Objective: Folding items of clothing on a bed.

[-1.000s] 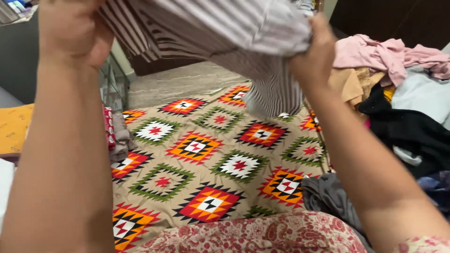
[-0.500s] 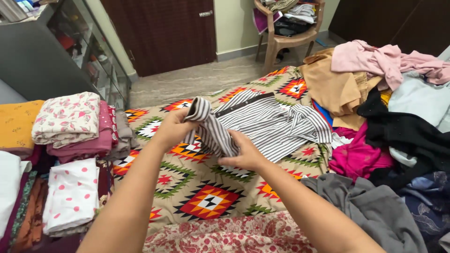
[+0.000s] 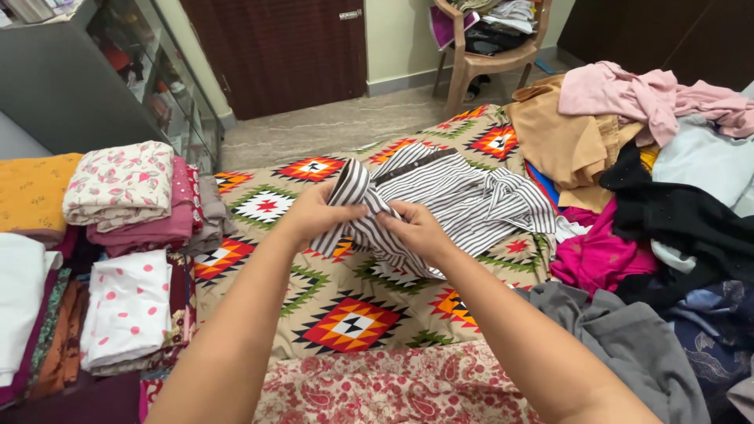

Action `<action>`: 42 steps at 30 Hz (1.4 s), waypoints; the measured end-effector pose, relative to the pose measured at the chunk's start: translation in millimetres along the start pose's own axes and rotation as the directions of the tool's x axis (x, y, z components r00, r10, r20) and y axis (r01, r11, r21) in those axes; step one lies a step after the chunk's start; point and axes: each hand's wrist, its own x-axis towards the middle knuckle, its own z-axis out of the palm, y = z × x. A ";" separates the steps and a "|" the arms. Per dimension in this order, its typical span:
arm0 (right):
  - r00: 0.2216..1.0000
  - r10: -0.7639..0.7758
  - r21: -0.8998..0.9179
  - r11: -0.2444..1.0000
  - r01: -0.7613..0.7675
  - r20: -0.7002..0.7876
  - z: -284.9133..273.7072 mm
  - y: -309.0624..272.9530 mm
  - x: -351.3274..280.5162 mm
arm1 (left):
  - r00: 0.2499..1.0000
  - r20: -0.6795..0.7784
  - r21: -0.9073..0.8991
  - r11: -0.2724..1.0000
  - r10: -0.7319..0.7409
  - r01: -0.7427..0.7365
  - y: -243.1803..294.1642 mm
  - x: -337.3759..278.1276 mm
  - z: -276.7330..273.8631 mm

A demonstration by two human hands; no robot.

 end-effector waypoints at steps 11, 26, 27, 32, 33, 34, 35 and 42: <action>0.999 0.028 -0.534 0.845 -0.032 -0.015 -18.2 27.2 -33.9 | 0.995 -0.057 0.140 0.988 0.081 -0.072 25.2 -27.0 -12.3; 0.694 0.353 -0.597 0.355 -0.720 -0.627 -124.9 213.9 -95.2 | 0.762 -0.644 -0.440 0.784 0.065 -0.438 -223.5 -89.4 -131.3; 0.687 0.354 -0.591 0.350 -0.727 -0.635 -131.6 214.3 -92.1 | 0.769 -0.637 -0.447 0.783 0.062 -0.433 -228.8 -90.5 -134.5; 0.494 0.161 -0.418 0.352 -0.837 -0.854 -163.4 216.8 -73.5 | 0.742 -0.648 -0.580 0.742 -0.170 -0.336 -258.7 -89.2 -153.1; 0.485 0.160 -0.411 0.346 -0.843 -0.860 -161.8 204.5 -70.2 | 0.749 -0.639 -0.587 0.739 -0.173 -0.330 -266.7 -89.3 -157.3; 0.377 0.168 -0.278 0.426 -0.861 -0.911 -158.2 193.0 -64.2 | 0.768 -0.615 -0.642 0.680 -0.179 -0.355 -273.5 -89.6 -164.4; 0.266 0.185 -0.142 0.500 -0.854 -0.946 -154.6 181.3 -58.3 | 0.786 -0.590 -0.693 0.616 -0.184 -0.376 -280.0 -90.0 -171.6; -0.012 0.443 0.402 0.801 -0.444 -0.896 -239.5 313.1 -37.9 | 0.751 -0.529 -0.736 0.655 -0.395 -0.174 -324.9 -85.5 -209.3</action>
